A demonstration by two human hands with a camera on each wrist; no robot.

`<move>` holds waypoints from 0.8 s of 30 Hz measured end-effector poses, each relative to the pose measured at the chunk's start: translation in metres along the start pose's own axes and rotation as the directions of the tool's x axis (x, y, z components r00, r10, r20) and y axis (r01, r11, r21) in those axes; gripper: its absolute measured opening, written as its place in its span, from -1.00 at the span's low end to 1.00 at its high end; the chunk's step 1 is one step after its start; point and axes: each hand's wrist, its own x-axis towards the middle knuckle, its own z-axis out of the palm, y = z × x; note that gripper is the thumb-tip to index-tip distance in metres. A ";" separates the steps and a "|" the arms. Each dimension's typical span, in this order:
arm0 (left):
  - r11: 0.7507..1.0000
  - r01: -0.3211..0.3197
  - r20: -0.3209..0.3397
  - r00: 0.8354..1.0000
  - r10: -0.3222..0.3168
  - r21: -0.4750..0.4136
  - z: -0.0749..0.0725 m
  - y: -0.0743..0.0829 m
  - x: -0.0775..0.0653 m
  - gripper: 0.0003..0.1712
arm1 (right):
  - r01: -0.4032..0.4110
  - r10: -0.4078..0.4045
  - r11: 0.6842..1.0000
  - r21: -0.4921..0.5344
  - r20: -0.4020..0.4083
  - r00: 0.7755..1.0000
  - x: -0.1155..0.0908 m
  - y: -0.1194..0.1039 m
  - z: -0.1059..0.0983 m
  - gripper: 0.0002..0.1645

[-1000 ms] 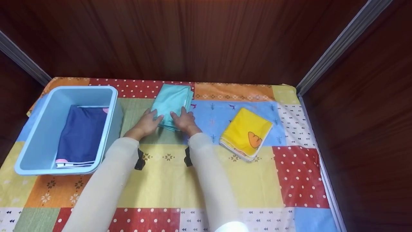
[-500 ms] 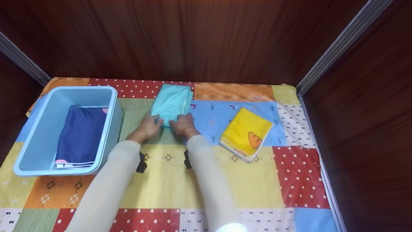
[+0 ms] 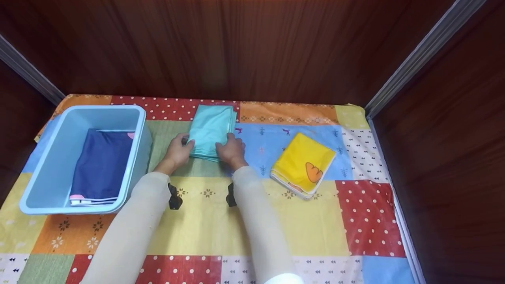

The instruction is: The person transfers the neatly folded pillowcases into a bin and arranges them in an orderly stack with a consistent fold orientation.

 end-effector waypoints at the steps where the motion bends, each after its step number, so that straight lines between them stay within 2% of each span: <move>1: 0.999 0.010 -0.005 1.000 -0.010 -0.031 0.001 0.000 0.000 -0.45 | -0.006 0.006 0.999 0.042 -0.003 1.000 0.001 0.001 -0.001 -0.24; 5: 0.993 0.058 0.013 0.998 -0.057 -0.106 0.004 0.001 0.000 -0.43 | -0.037 0.040 0.982 0.187 -0.014 0.999 0.004 0.005 -0.002 -0.17; 8: 0.990 0.086 0.035 0.996 -0.083 -0.115 0.004 -0.001 0.000 -0.41 | -0.069 0.077 0.969 0.236 -0.025 0.997 0.006 0.008 -0.003 -0.15; 16: 0.983 0.134 0.055 0.990 -0.128 -0.128 0.005 -0.008 0.000 -0.42 | -0.130 0.145 0.951 0.281 -0.033 0.989 0.006 0.012 -0.002 -0.15; 19: 0.982 0.130 0.071 0.990 -0.122 -0.134 0.007 -0.008 0.000 -0.51 | -0.138 0.154 0.950 0.278 -0.036 0.987 0.006 0.014 -0.002 -0.21; 24: 0.981 0.121 0.047 0.992 -0.115 -0.153 0.009 -0.011 -0.001 -0.69 | -0.149 0.159 0.952 0.267 -0.018 0.987 0.006 0.015 -0.002 -0.39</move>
